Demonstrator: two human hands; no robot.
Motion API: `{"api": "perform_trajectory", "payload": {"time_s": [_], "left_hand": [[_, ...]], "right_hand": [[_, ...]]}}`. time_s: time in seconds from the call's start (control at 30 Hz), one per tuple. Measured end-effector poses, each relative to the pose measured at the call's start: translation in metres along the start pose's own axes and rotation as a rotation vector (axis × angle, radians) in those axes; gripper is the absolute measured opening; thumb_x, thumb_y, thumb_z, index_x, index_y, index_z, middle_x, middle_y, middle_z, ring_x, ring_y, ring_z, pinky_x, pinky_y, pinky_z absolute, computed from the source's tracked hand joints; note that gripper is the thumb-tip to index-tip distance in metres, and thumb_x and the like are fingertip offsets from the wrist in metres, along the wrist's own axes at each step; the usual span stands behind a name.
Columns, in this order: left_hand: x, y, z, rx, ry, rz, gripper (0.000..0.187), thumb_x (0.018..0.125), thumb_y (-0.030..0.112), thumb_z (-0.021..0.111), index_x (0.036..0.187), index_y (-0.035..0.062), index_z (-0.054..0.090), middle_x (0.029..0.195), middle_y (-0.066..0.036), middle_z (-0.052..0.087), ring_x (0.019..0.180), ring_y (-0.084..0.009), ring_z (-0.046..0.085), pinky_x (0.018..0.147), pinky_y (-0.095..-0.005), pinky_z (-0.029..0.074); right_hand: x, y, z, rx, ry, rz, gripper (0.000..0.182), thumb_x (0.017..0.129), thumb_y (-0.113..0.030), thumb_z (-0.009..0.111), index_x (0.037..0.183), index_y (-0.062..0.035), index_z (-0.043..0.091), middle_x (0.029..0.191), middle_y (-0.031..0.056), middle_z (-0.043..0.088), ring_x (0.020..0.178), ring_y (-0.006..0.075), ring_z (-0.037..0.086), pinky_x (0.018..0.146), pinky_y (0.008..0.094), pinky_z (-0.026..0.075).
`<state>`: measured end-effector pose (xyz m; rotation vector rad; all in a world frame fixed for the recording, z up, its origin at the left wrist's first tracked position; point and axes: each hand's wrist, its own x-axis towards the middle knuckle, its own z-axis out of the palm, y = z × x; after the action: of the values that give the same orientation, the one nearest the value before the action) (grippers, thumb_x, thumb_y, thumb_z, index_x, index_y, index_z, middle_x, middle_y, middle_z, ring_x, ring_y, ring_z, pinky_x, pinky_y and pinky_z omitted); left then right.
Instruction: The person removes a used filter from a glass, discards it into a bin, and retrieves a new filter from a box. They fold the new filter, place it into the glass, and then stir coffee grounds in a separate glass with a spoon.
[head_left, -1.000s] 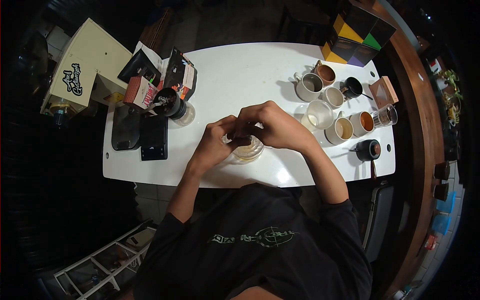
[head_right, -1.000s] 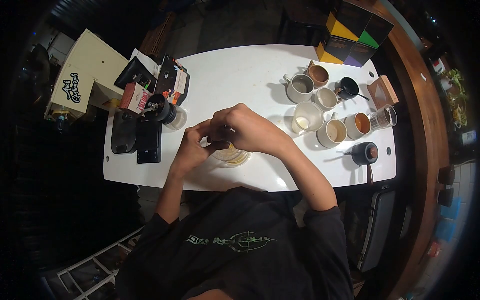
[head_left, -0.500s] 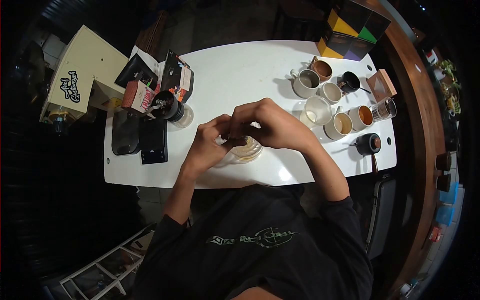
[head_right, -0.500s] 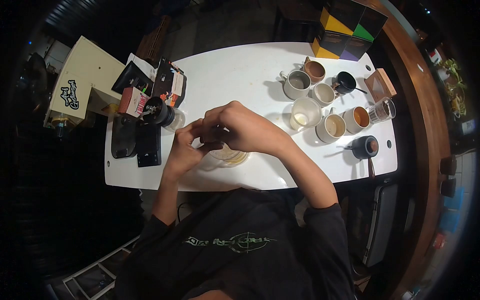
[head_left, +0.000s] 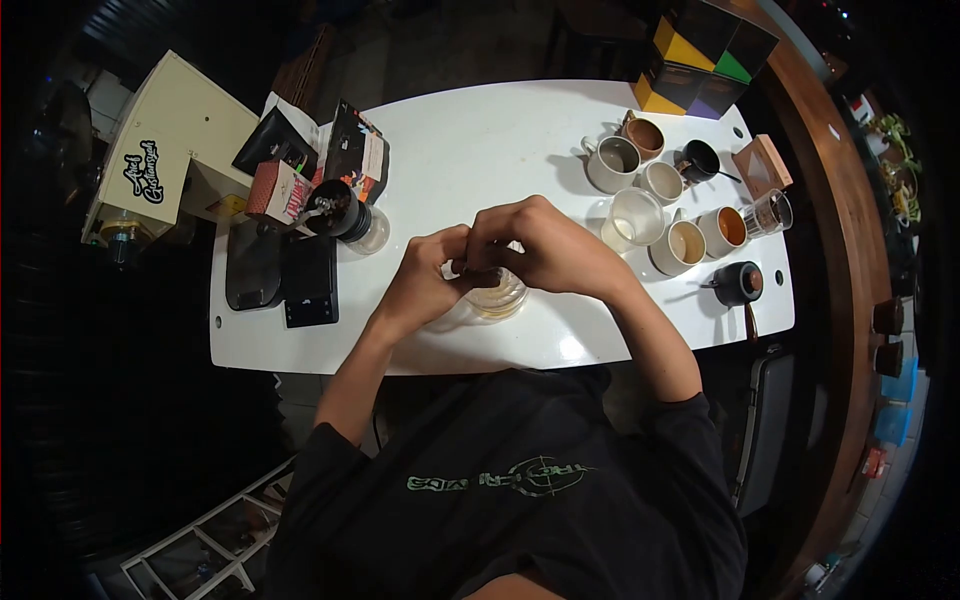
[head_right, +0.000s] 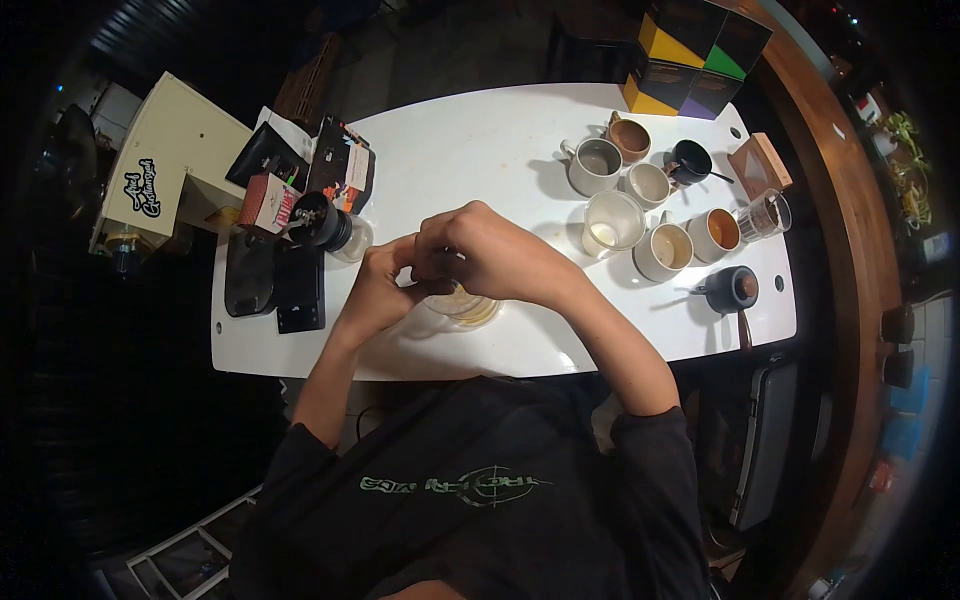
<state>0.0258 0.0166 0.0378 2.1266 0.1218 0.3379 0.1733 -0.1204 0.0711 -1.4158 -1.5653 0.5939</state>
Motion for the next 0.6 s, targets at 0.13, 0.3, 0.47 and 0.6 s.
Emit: {"api": "perform_trajectory", "payload": {"time_s": [0.13, 0.3, 0.47, 0.6], "left_hand": [[-0.001, 0.004, -0.004, -0.035, 0.013, 0.014, 0.025, 0.074, 0.004, 0.082, 0.093, 0.0019, 0.066, 0.075, -0.002, 0.065, 0.066, -0.012, 0.055, 0.065, -0.0272, 0.046], [0.003, 0.013, -0.004, 0.106, -0.014, 0.026, 0.022, 0.074, 0.003, 0.082, 0.088, 0.0002, 0.065, 0.089, -0.002, 0.059, 0.072, -0.0112, 0.053, 0.066, -0.0275, 0.046], [0.004, 0.018, -0.007, 0.051, -0.005, 0.063, 0.027, 0.077, 0.006, 0.082, 0.098, -0.0004, 0.066, 0.093, -0.003, 0.061, 0.069, -0.0111, 0.055, 0.063, -0.0273, 0.046], [-0.002, 0.027, -0.002, -0.051, 0.082, 0.075, 0.036, 0.078, 0.012, 0.083, 0.107, 0.0008, 0.065, 0.095, -0.003, 0.059, 0.071, -0.0091, 0.054, 0.062, -0.025, 0.043]], "right_hand": [[-0.001, -0.01, -0.004, 0.011, 0.007, -0.004, 0.013, 0.075, 0.01, 0.066, 0.086, 0.0025, 0.069, 0.084, 0.0117, 0.068, 0.082, 0.0299, 0.068, 0.078, 0.0364, 0.056], [-0.008, -0.011, -0.009, 0.0, 0.042, 0.005, 0.011, 0.078, 0.007, 0.067, 0.088, 0.0021, 0.068, 0.087, 0.0117, 0.068, 0.083, 0.0292, 0.068, 0.077, 0.0367, 0.055], [-0.015, -0.021, -0.015, -0.029, 0.12, -0.002, 0.012, 0.079, 0.006, 0.069, 0.091, 0.0013, 0.068, 0.087, 0.0106, 0.068, 0.082, 0.0273, 0.068, 0.075, 0.0347, 0.054], [-0.024, -0.028, -0.014, -0.018, 0.226, -0.044, 0.009, 0.082, 0.003, 0.071, 0.091, 0.0, 0.069, 0.087, 0.0077, 0.068, 0.081, 0.0216, 0.068, 0.074, 0.0316, 0.054]]}}
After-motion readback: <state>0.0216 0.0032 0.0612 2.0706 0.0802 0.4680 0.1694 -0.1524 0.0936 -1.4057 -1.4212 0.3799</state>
